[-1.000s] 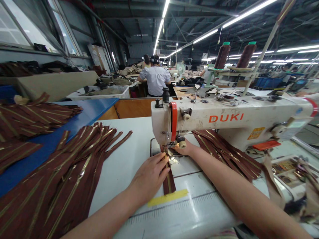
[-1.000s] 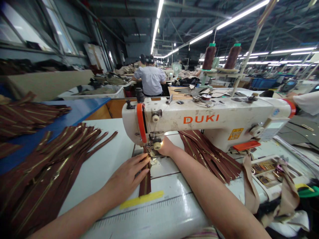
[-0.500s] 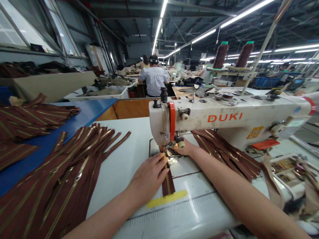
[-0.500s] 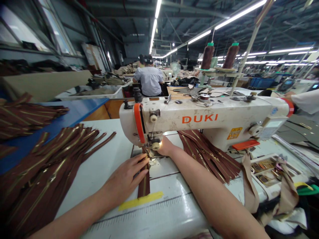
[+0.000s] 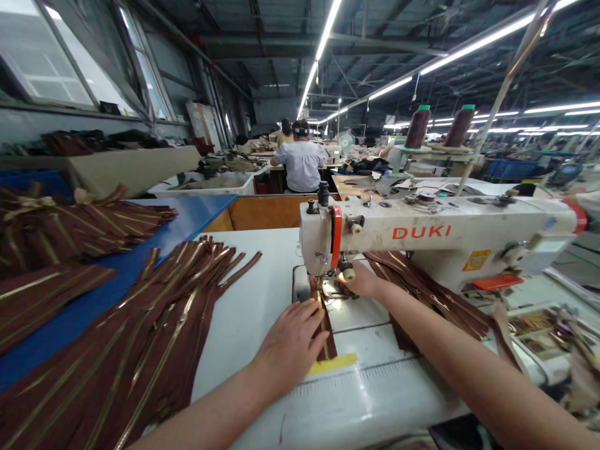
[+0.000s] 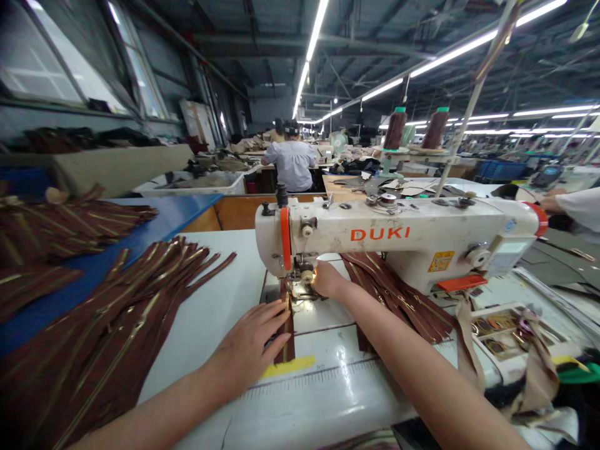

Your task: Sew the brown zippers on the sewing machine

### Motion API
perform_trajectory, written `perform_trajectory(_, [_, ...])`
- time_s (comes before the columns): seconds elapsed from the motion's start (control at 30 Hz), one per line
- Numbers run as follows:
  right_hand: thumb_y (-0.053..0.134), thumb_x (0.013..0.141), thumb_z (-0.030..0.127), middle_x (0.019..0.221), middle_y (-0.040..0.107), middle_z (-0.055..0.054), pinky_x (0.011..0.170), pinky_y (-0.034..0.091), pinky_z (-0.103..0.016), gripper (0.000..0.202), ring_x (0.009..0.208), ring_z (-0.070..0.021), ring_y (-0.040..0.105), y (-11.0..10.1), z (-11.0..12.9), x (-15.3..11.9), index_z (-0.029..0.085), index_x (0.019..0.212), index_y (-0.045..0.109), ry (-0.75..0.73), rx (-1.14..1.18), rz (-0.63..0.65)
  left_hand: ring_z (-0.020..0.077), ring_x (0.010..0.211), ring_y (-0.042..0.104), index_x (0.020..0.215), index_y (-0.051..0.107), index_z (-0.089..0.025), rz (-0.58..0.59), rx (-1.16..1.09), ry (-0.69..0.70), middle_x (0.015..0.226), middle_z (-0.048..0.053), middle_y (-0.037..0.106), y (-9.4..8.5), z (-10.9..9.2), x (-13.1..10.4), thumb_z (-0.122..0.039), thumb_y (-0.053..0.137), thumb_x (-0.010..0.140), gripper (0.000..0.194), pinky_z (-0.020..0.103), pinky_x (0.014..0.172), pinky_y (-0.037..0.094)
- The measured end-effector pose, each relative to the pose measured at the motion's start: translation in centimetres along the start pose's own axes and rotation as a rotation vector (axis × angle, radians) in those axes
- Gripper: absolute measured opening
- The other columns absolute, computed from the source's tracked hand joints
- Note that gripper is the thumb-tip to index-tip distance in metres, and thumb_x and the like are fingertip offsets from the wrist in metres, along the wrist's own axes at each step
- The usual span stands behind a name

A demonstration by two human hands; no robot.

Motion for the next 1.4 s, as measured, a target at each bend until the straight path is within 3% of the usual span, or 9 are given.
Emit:
perform_trajectory(0.13, [0.052, 0.081, 0.002, 0.089, 0.066, -0.012, 0.082, 0.045, -0.035, 0.018, 0.087, -0.0228, 0.058, -0.9, 1.0, -4.8, 0.011, 0.084, 0.067, 0.016, -0.082, -0.084, 0.0248, 0.106, 0.059, 0.107, 0.062, -0.012, -0.001, 0.025, 0.091, 0.111, 0.011, 0.066, -0.8, -1.6, -1.1, -0.017, 0.054, 0.089, 0.020, 0.043, 0.094, 0.048])
perform_trajectory(0.2, [0.050, 0.082, 0.000, 0.093, 0.064, -0.011, 0.083, 0.045, -0.035, 0.022, 0.092, -0.0227, 0.055, -0.5, 2.2, -8.1, 0.013, 0.090, 0.067, -0.067, -0.124, -0.109, 0.0242, 0.105, 0.060, 0.106, 0.063, -0.012, 0.009, 0.046, 0.120, 0.109, 0.011, 0.066, -0.9, -2.2, -1.7, -0.014, 0.049, 0.090, 0.021, 0.042, 0.094, 0.048])
perform_trajectory(0.3, [0.051, 0.089, 0.007, 0.093, 0.060, -0.008, 0.081, 0.046, -0.034, 0.020, 0.092, -0.0226, 0.052, 0.9, 4.5, -12.6, 0.017, 0.097, 0.067, -0.212, -0.183, 0.003, 0.0241, 0.106, 0.060, 0.109, 0.061, -0.012, 0.032, 0.074, 0.136, 0.112, 0.012, 0.065, -0.5, -2.8, -2.6, -0.010, 0.046, 0.089, 0.025, 0.041, 0.095, 0.047])
perform_trajectory(0.4, [0.050, 0.091, 0.009, 0.091, 0.058, -0.008, 0.078, 0.047, -0.035, 0.020, 0.089, -0.0227, 0.050, 1.7, 6.0, -14.8, 0.017, 0.099, 0.066, -0.220, -0.223, 0.029, 0.0242, 0.107, 0.060, 0.110, 0.060, -0.011, 0.019, 0.092, 0.163, 0.113, 0.013, 0.064, -0.1, -3.0, -3.2, -0.008, 0.043, 0.089, 0.028, 0.041, 0.094, 0.047])
perform_trajectory(0.9, [0.048, 0.093, 0.012, 0.087, 0.055, -0.006, 0.076, 0.044, -0.035, 0.020, 0.085, -0.0209, 0.047, 2.2, 5.8, -15.3, 0.019, 0.100, 0.066, -0.198, -0.073, -0.004, 0.0230, 0.097, 0.063, 0.101, 0.063, -0.013, -0.058, 0.026, 0.257, 0.104, 0.011, 0.067, -2.0, -3.5, -3.0, -0.013, 0.039, 0.092, 0.025, 0.038, 0.084, 0.053])
perform_trajectory(1.17, [0.046, 0.095, 0.014, 0.085, 0.054, -0.007, 0.075, 0.044, -0.034, 0.019, 0.084, -0.0212, 0.047, 2.2, 6.3, -15.1, 0.016, 0.101, 0.065, -0.229, -0.203, 0.009, 0.0226, 0.101, 0.062, 0.104, 0.064, -0.015, -0.046, 0.010, 0.283, 0.109, 0.012, 0.066, -2.7, -3.3, -3.1, -0.017, 0.035, 0.095, 0.030, 0.038, 0.087, 0.053])
perform_trajectory(1.4, [0.052, 0.092, 0.013, 0.084, 0.054, -0.006, 0.072, 0.042, -0.033, 0.013, 0.083, -0.0210, 0.046, 2.3, 6.4, -15.1, 0.015, 0.097, 0.064, -0.270, -0.354, 0.059, 0.0207, 0.111, 0.058, 0.108, 0.063, -0.017, 0.044, -0.071, 0.243, 0.117, 0.011, 0.063, -2.4, -2.6, -3.6, -0.017, 0.037, 0.095, 0.029, 0.037, 0.095, 0.049])
Point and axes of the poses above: each hand's wrist, its own x-axis towards the middle knuckle, its own y-axis out of the palm, z = x × y, the point moved 2 cm from there along x, towards the middle knuckle
